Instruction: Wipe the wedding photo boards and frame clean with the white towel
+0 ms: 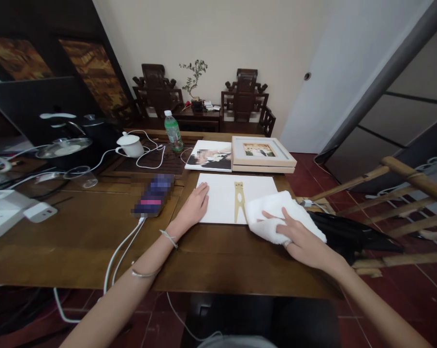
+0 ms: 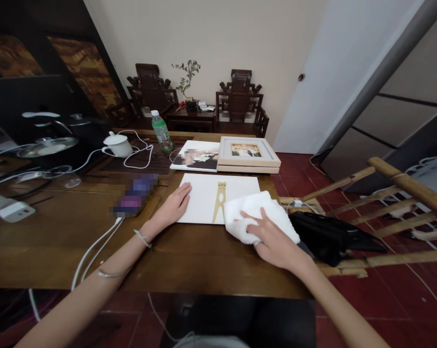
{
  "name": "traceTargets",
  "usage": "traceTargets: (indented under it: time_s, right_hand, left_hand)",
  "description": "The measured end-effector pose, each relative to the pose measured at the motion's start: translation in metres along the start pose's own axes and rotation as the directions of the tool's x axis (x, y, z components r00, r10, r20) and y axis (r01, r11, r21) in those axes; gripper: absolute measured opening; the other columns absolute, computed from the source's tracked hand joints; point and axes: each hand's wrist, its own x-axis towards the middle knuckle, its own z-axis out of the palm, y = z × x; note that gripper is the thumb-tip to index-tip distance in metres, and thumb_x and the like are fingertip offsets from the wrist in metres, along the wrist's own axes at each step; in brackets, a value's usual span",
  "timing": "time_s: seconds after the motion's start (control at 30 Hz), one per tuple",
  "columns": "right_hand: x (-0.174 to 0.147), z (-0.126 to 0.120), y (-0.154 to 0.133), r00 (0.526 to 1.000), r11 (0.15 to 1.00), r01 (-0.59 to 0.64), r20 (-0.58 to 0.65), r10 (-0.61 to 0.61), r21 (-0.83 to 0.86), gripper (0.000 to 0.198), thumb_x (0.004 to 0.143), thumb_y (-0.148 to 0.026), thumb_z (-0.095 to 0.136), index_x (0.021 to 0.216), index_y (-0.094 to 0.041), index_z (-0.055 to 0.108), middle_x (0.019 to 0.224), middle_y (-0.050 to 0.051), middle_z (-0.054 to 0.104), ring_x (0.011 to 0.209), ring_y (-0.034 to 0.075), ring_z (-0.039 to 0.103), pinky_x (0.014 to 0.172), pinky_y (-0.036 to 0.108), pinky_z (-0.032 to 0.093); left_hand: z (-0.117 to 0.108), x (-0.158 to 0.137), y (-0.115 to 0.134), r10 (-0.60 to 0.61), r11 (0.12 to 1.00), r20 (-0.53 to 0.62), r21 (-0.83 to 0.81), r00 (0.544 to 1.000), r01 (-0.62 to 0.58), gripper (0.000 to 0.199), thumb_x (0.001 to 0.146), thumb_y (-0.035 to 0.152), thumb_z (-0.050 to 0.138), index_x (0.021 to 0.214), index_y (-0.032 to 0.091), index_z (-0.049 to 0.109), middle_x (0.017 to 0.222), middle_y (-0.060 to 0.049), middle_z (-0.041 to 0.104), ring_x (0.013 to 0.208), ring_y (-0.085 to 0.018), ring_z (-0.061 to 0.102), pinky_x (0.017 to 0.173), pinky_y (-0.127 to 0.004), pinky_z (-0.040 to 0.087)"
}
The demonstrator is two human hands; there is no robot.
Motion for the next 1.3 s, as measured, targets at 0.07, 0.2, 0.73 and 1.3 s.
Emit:
traceTargets:
  time_s: [0.07, 0.2, 0.73, 1.3]
  right_hand:
    - [0.013, -0.001, 0.01, 0.999, 1.0, -0.022, -0.038, 0.022, -0.002, 0.037, 0.064, -0.005, 0.036, 0.088, -0.021, 0.058, 0.139, 0.007, 0.051, 0.133, 0.029, 0.039, 0.11, 0.055, 0.025]
    - [0.058, -0.002, 0.042, 0.992, 0.998, -0.044, -0.117, 0.039, -0.038, 0.034, 0.065, -0.007, 0.037, 0.089, -0.019, 0.058, 0.114, 0.009, 0.066, 0.101, 0.03, 0.06, 0.109, 0.056, 0.023]
    - [0.066, 0.002, 0.033, 0.988, 0.997, -0.029, -0.153, 0.019, -0.067, 0.032, 0.065, -0.007, 0.036, 0.087, -0.018, 0.056, 0.106, 0.011, 0.067, 0.105, 0.029, 0.059, 0.106, 0.053, 0.025]
    - [0.088, -0.016, 0.062, 0.979, 0.993, -0.094, -0.173, 0.106, 0.075, 0.015, 0.064, -0.014, 0.038, 0.07, -0.021, 0.05, 0.075, 0.005, 0.06, 0.084, 0.027, 0.056, 0.081, 0.038, 0.042]
  left_hand:
    - [0.0, 0.0, 0.0, -0.006, 1.0, 0.0, -0.001, 1.0, 0.006, 0.045, 0.092, 0.023, 0.032, 0.127, 0.002, 0.051, 0.138, -0.022, 0.048, 0.135, -0.028, 0.039, 0.113, -0.046, 0.03]
    - [-0.001, 0.0, 0.0, -0.011, 1.0, -0.006, 0.002, 1.0, 0.011, 0.044, 0.092, 0.023, 0.032, 0.127, 0.004, 0.051, 0.138, -0.02, 0.049, 0.134, -0.028, 0.039, 0.113, -0.046, 0.031]
    - [-0.002, -0.001, 0.0, 0.004, 1.0, -0.006, -0.006, 1.0, -0.004, 0.044, 0.093, 0.025, 0.032, 0.126, 0.004, 0.052, 0.138, -0.02, 0.049, 0.134, -0.028, 0.04, 0.113, -0.047, 0.031]
    - [-0.006, -0.001, 0.004, -0.02, 1.0, 0.027, -0.004, 0.999, 0.02, 0.044, 0.092, 0.024, 0.032, 0.128, 0.005, 0.05, 0.14, -0.02, 0.047, 0.135, -0.028, 0.039, 0.113, -0.048, 0.03]
